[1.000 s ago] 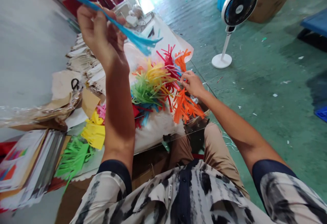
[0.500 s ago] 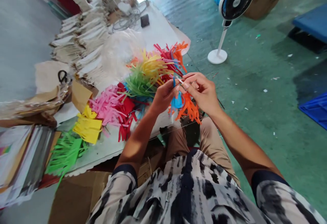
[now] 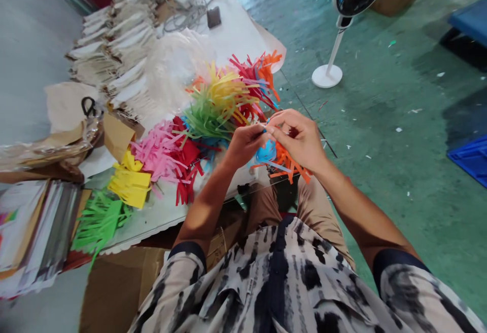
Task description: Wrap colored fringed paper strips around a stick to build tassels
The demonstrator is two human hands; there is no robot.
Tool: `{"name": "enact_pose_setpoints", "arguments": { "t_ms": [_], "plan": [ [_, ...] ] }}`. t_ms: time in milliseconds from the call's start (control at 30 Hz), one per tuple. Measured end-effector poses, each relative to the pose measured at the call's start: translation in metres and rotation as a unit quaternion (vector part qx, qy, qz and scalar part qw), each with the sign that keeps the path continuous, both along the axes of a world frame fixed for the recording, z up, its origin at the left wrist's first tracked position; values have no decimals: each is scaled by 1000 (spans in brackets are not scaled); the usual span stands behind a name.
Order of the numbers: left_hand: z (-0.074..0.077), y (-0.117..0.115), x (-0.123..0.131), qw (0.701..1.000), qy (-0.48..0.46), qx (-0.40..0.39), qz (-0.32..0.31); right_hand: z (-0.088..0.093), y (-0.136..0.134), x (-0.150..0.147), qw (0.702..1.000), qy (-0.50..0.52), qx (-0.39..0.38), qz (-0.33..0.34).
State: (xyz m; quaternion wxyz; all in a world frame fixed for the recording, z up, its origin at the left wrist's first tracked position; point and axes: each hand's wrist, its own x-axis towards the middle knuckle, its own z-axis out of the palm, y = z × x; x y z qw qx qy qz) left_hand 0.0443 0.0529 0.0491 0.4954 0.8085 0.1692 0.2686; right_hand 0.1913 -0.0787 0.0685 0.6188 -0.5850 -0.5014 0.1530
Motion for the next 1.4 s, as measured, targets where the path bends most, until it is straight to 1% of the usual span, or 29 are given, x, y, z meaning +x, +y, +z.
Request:
{"name": "enact_pose_setpoints", "arguments": {
  "t_ms": [100,200,367,433,500,600,700,867,967,1033,1167,1300,1400],
  "plan": [
    [-3,1,-1,999,-3,-31,-16,-2,0,-1,1000,-25,-15,-3],
    [-5,1,-3,998,-3,-55,-11,-6,1,-1,999,-17,-36,-13],
    [-10,0,-6,999,7,-50,-6,-7,2,-3,998,-38,-49,14],
    [-11,1,-7,999,8,-52,-7,-6,2,-4,998,-37,-52,15],
    [-10,2,-8,997,0,-72,-15,-7,2,-4,998,-34,-54,7],
    [-5,1,-11,991,-21,-127,-22,-9,2,-2,998,-31,-53,-12],
    [-3,-1,-12,985,-43,-167,-2,-13,3,-1,998,-34,-54,-25],
    [-7,-4,-13,982,-71,-165,57,-14,3,-2,997,-43,-57,-30],
    [-7,-2,-14,978,-71,-183,76,-15,4,-2,996,-42,-67,-35],
    [-5,1,-15,972,-64,-216,59,-18,5,-1,996,-43,-62,-37],
    [-3,5,-18,953,-36,-299,-3,-22,8,0,997,-41,-59,-33],
    [-4,6,-18,930,-59,-362,5,-17,8,-3,998,-45,-49,-21],
    [-5,5,-17,926,-65,-372,14,-11,7,-4,997,-65,-41,-26]
  ]
}}
